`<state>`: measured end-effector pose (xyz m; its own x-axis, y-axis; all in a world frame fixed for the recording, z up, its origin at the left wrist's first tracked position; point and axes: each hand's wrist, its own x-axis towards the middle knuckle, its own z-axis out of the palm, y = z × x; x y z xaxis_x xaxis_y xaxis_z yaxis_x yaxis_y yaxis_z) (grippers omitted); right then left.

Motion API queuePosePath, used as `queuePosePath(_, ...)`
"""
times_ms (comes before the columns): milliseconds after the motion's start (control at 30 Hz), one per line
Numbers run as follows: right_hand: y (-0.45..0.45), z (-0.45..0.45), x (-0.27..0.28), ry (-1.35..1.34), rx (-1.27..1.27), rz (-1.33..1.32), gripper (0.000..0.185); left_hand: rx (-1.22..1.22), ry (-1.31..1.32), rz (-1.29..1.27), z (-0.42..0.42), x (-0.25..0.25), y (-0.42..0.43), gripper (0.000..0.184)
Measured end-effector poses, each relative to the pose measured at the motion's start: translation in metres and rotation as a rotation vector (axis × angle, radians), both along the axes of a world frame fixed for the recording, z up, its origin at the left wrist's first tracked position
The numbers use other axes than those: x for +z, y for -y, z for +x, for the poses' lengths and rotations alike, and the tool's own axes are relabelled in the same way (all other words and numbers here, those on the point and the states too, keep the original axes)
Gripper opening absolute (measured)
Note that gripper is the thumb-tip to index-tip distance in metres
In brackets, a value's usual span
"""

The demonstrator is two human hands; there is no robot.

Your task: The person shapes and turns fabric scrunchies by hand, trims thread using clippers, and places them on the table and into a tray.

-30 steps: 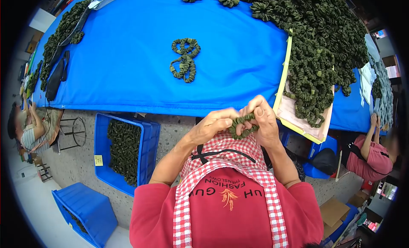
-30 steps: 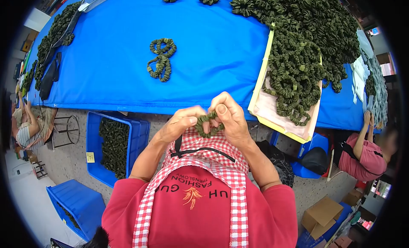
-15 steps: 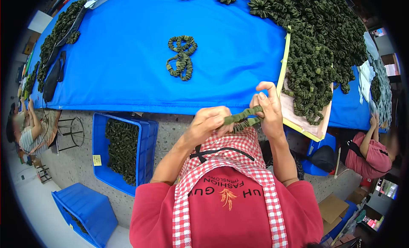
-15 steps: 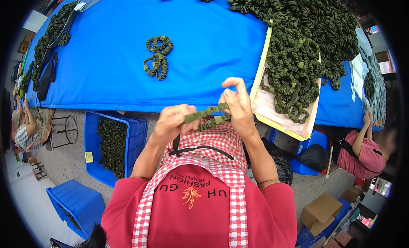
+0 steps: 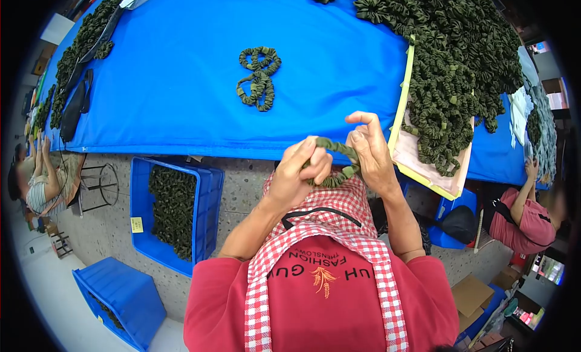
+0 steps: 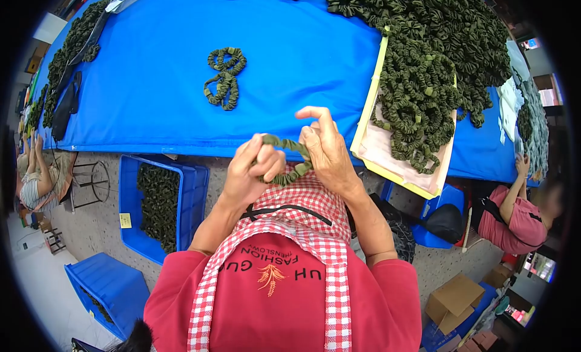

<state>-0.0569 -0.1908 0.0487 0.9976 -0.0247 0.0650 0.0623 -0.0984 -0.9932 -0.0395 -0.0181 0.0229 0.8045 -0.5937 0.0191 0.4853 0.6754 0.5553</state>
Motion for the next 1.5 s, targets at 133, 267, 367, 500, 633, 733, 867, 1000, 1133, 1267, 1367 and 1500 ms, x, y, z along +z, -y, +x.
queuePosePath(133,0.004,0.002,0.011,0.206,-0.021,-0.174,0.023,-0.034,-0.288,-0.072,0.016,-0.012,0.003,0.032)
queuePosePath(267,0.009,-0.003,0.014,0.685,-0.012,-0.687,0.024,-0.030,-0.344,-0.103,0.018,-0.019,0.000,0.030)
queuePosePath(367,0.002,-0.002,0.013,0.831,0.091,-0.909,0.031,-0.078,-0.332,0.012,0.012,-0.020,0.006,0.025)
queuePosePath(500,0.014,-0.002,0.004,0.725,0.210,-0.933,0.030,0.318,0.256,0.549,0.012,-0.019,0.015,0.020)
queuePosePath(633,0.015,-0.005,-0.001,0.473,0.271,-0.789,0.025,0.663,0.923,1.007,0.011,-0.013,0.011,0.018)
queuePosePath(733,0.007,-0.012,0.002,0.189,0.219,-0.562,0.020,0.473,1.100,0.888,0.004,-0.004,0.004,0.021)
queuePosePath(867,-0.006,-0.013,0.004,-0.170,0.221,0.367,0.015,0.184,0.580,0.601,-0.003,-0.002,0.004,0.024)
queuePosePath(1000,0.004,-0.017,-0.001,-0.324,0.215,0.614,0.015,-0.019,0.231,0.190,0.000,-0.012,0.000,0.027)
queuePosePath(1133,0.009,-0.025,-0.003,-0.297,0.196,0.373,0.017,-0.133,0.099,-0.025,0.003,-0.012,-0.010,0.029)
queuePosePath(1267,0.006,-0.027,0.000,-0.124,0.178,-0.140,0.018,-0.118,0.226,0.290,0.002,0.001,-0.017,0.031)
queuePosePath(1367,0.004,-0.022,0.003,0.143,0.182,-0.346,0.019,-0.060,0.342,0.412,-0.002,0.006,-0.014,0.030)
queuePosePath(1500,0.008,-0.020,0.004,0.202,0.175,-0.385,0.022,-0.022,0.341,0.374,-0.005,0.000,-0.014,0.034)
